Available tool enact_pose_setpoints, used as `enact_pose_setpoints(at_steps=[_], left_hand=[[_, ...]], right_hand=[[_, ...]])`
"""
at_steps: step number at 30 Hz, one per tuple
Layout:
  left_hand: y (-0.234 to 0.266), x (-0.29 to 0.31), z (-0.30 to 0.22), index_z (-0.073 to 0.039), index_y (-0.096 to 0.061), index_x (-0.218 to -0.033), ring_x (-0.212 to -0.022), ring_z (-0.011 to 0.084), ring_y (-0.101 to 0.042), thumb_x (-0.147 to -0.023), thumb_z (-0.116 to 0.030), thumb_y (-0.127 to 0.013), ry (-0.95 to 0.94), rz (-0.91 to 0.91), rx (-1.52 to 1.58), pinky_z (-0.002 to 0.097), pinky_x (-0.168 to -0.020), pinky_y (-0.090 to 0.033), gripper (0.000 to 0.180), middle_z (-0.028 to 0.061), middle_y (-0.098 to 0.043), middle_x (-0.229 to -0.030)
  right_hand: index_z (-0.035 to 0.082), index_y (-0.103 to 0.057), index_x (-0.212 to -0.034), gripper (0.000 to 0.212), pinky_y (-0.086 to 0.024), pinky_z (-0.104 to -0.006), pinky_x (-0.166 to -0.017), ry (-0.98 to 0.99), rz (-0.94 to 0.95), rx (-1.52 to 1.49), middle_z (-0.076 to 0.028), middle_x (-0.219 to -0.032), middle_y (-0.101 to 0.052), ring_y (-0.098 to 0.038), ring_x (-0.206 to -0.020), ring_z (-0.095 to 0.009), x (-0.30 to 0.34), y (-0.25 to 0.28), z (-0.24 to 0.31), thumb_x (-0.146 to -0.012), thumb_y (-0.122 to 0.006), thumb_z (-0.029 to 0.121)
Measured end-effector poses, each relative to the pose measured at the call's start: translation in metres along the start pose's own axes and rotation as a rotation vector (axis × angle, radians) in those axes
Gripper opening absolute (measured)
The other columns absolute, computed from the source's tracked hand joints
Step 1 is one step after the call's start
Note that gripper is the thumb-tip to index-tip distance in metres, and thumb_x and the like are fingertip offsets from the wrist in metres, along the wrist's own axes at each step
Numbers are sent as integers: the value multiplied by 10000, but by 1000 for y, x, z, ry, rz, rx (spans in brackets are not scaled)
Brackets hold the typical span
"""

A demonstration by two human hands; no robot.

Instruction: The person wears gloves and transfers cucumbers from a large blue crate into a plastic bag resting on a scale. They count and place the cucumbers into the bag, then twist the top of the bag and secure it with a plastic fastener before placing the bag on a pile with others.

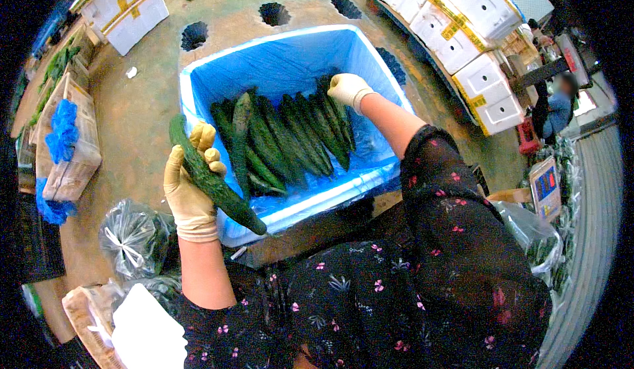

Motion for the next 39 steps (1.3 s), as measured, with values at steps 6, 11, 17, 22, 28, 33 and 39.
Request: enact_pose_setpoints(at_steps=[6,11,17,22,28,33,39], left_hand=[[0,-1,1,2,-502,-1223,-792,185,-551,-853,-260,-602,1,10,9,283,-679,-480,464,150,-599,-1117],[-3,-1,3,1,-505,-1220,-783,184,-554,-854,-255,-603,-3,21,28,283,-677,-479,458,151,-603,-1107],[1,-3,4,-1,-525,-1197,-778,181,-562,-851,-251,-612,-16,15,30,286,-670,-473,436,153,-608,-1098],[2,-3,2,-4,-540,-1178,-789,183,-570,-845,-234,-626,5,32,69,291,-675,-479,413,157,-611,-1094],[6,-5,0,-4,-545,-1167,-782,188,-573,-840,-232,-634,-5,21,93,296,-678,-484,408,159,-610,-1094],[7,-3,1,-5,-541,-1169,-788,187,-570,-840,-243,-635,-5,14,66,295,-680,-484,417,156,-606,-1098],[10,-4,0,-4,-535,-1181,-794,187,-567,-847,-241,-623,-6,11,51,290,-683,-481,418,153,-601,-1109]], right_hand=[[65,-661,-855,357,-479,-394,-765,-28,-482,96,-154,-893,-659,-629,-853,-312,47,127,-16,-763,-613,407],[53,-610,-1039,394,-476,-395,-841,32,-512,235,-177,-987,-642,-619,-904,-327,65,130,-3,-733,-647,299],[45,-428,-1212,656,-509,-421,-810,129,257,737,-223,-1205,-507,-595,-1004,-359,59,-29,1,-648,-738,173],[109,-663,-1016,249,-519,-423,-783,60,313,909,-143,-1049,-654,-637,-979,-287,39,-42,-45,-773,-607,107],[123,-700,-870,211,-506,-390,-752,163,174,748,-150,-892,-667,-641,-868,-311,63,36,-12,-735,-539,142],[106,-693,-796,162,-497,-366,-747,380,111,492,-125,-825,-665,-634,-809,-296,109,63,28,-711,-558,134],[97,-701,-859,180,-493,-344,-777,4,51,310,-132,-856,-671,-641,-829,-282,109,122,-33,-727,-639,201]])
Point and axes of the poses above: each hand's wrist, its own x-axis away from the middle knuckle, its own y-axis out of the back of the hand, z = x × y, the point moved 7 cm from there along -x, towards the middle knuckle
